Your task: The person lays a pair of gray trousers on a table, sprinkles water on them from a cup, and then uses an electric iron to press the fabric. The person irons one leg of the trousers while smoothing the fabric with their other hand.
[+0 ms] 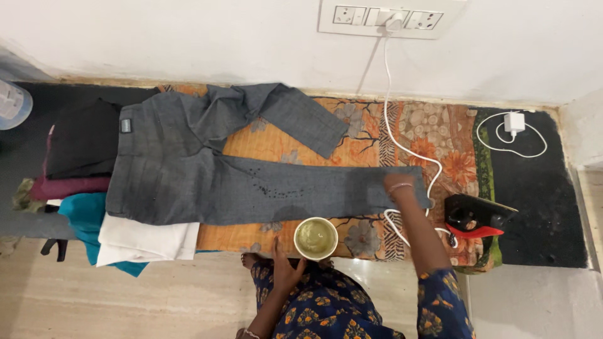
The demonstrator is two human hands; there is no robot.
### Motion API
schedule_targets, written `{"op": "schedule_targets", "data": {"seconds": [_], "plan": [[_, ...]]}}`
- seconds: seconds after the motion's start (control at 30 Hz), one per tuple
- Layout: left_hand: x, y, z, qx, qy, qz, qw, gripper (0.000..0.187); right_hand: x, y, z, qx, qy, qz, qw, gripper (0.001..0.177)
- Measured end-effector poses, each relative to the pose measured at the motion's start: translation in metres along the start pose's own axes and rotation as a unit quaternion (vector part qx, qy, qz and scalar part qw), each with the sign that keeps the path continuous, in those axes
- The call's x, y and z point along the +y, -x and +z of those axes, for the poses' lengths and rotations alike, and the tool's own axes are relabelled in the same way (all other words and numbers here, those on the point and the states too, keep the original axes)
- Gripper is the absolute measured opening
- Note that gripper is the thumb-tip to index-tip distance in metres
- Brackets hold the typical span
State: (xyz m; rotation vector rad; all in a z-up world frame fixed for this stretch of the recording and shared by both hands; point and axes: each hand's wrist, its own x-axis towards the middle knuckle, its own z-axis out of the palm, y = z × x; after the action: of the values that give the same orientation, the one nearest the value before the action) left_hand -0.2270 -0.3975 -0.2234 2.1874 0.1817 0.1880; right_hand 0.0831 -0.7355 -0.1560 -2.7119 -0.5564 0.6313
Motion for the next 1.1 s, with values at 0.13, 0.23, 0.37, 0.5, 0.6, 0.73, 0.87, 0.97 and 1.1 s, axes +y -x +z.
{"op": "schedule_targets", "data": {"seconds": [0.13, 0.23, 0.37, 0.5, 0.6, 0.73, 0.87, 0.97, 1.1], "plan": [[0.002, 0.002, -0.002, 0.022, -0.018, 0.02, 0.999, 0.103, 0.055, 0.047, -0.027, 0.039, -0.44, 0.021, 0.897, 0.019], [0.002, 0.003, -0.004, 0.02, -0.022, 0.009, 0.999, 0.103, 0.075, 0.073, -0.043, 0.087, -0.637, -0.112, 0.758, 0.017], [0.005, 0.002, -0.004, 0.016, -0.014, 0.014, 1.0, 0.104, 0.054, 0.05, -0.02, 0.037, 0.067, 0.127, 0.989, 0.028], [0.01, 0.001, -0.011, 0.027, 0.032, -0.02, 0.999, 0.102, 0.052, 0.051, -0.003, 0.175, -0.44, 0.195, 0.859, 0.019], [0.012, 0.002, -0.018, 0.052, 0.04, -0.016, 0.998, 0.099, 0.055, 0.055, -0.006, 0.175, -0.565, 0.077, 0.802, 0.02], [0.012, 0.003, -0.023, 0.044, 0.03, -0.016, 0.998, 0.098, 0.021, 0.027, 0.012, -0.072, -0.711, 0.067, 0.696, 0.027], [0.013, 0.003, -0.028, 0.004, 0.014, -0.029, 0.999, 0.101, -0.028, -0.006, 0.03, -0.072, -0.026, 0.001, 0.997, 0.022], [0.014, 0.0, -0.027, 0.017, 0.046, 0.017, 0.999, 0.104, -0.055, -0.001, 0.038, -0.141, -0.407, -0.093, 0.898, 0.022], [0.013, -0.007, -0.028, -0.004, 0.018, 0.029, 0.999, 0.112, -0.122, 0.023, 0.083, -0.262, -0.276, -0.237, 0.894, 0.022]]}}
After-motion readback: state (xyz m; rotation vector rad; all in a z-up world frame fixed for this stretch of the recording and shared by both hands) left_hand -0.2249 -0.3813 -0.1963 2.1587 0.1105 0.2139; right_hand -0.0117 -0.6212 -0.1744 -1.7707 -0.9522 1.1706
